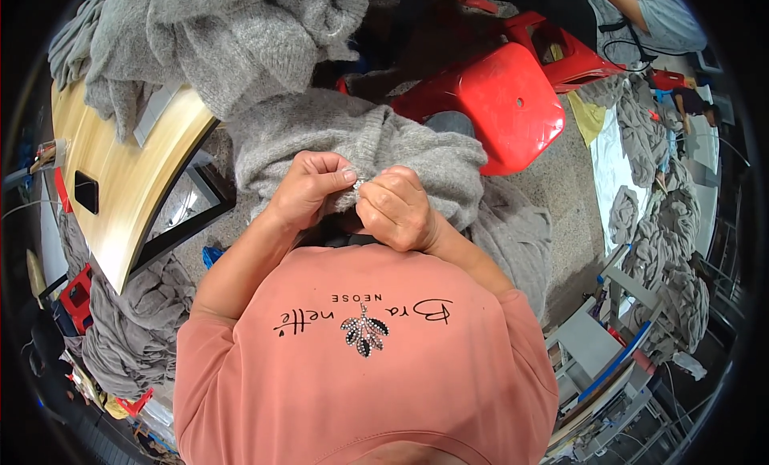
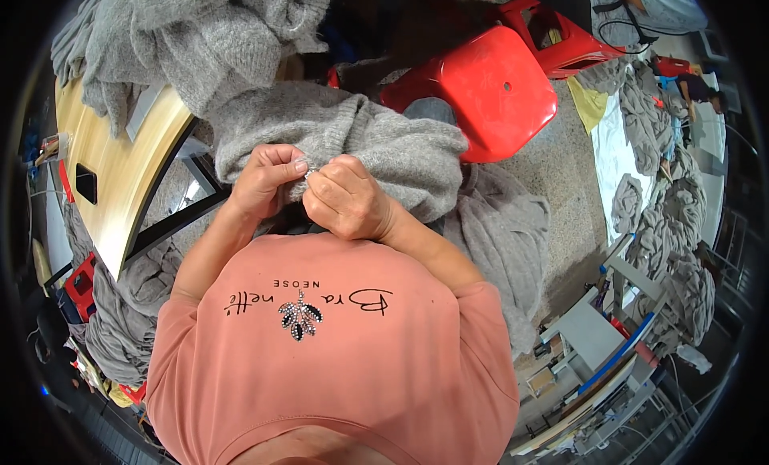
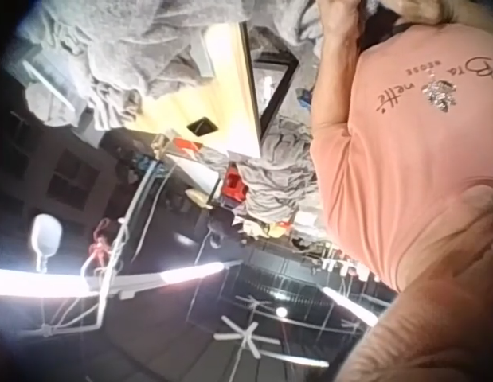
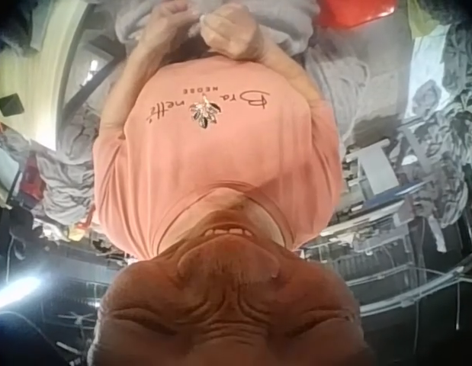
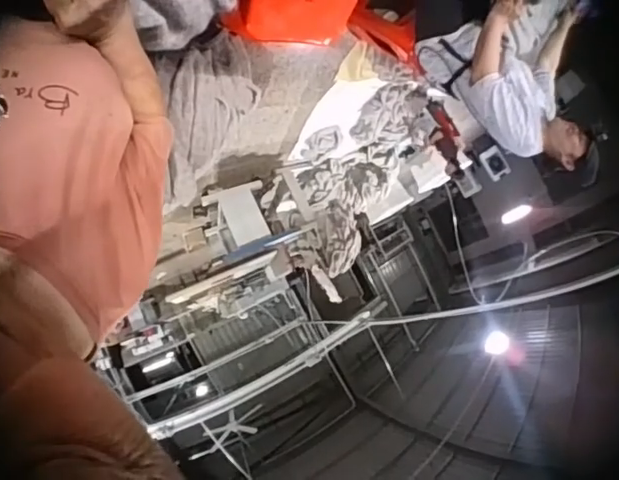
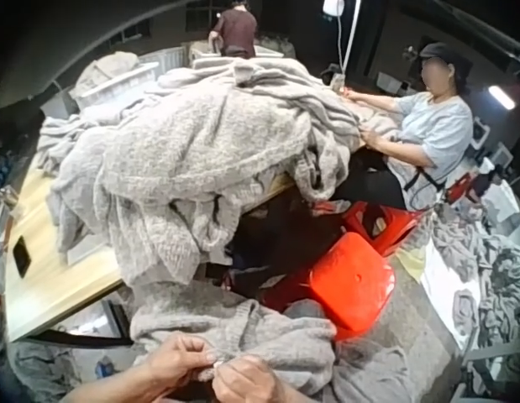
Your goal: Inspecting and sorting grey fabric garments at a factory workstation.
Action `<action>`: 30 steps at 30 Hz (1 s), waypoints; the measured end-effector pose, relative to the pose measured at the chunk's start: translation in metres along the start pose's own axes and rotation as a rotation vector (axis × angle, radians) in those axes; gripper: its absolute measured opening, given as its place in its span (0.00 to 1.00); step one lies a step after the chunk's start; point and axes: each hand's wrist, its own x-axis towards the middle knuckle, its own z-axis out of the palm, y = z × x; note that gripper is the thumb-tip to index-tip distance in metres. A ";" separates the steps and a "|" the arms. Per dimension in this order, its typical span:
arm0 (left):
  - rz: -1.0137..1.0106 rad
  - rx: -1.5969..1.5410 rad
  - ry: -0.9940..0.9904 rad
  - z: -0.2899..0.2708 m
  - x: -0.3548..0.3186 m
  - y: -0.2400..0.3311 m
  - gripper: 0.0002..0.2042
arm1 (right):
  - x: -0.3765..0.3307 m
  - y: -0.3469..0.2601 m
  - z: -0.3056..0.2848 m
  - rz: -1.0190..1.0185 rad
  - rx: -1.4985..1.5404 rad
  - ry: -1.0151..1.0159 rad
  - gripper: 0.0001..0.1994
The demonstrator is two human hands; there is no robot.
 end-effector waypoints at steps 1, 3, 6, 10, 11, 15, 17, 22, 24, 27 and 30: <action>0.044 0.002 0.044 0.002 0.000 0.000 0.04 | -0.001 0.000 0.001 0.002 -0.002 -0.001 0.08; 0.028 0.005 0.029 0.004 -0.001 -0.001 0.03 | -0.003 0.001 0.004 0.046 0.005 0.001 0.07; 0.053 0.079 0.062 0.004 -0.005 0.002 0.04 | -0.004 0.002 0.006 0.267 0.180 -0.024 0.05; 0.172 0.594 0.182 0.002 -0.009 0.010 0.04 | 0.003 0.005 0.007 0.500 0.399 0.006 0.10; 0.275 0.780 0.225 0.003 -0.008 0.011 0.03 | 0.005 0.007 0.007 0.506 0.386 0.059 0.14; 0.228 0.297 0.171 0.011 -0.006 0.006 0.03 | 0.005 0.022 -0.002 0.757 0.754 -0.208 0.17; 0.239 0.737 0.303 0.009 -0.008 0.002 0.05 | 0.002 0.024 -0.007 0.924 0.833 -0.367 0.16; 0.454 0.909 0.253 -0.006 -0.010 -0.021 0.13 | -0.001 0.015 -0.003 0.859 0.617 -0.508 0.15; 0.608 0.686 0.255 -0.011 -0.006 -0.030 0.09 | -0.002 0.011 0.003 0.792 0.570 -0.538 0.14; 0.717 0.455 0.233 -0.019 -0.005 -0.036 0.06 | 0.001 0.008 0.016 0.488 0.353 -0.517 0.08; 0.702 0.394 0.309 -0.025 -0.016 -0.035 0.06 | 0.007 0.005 0.028 0.233 0.284 -0.559 0.13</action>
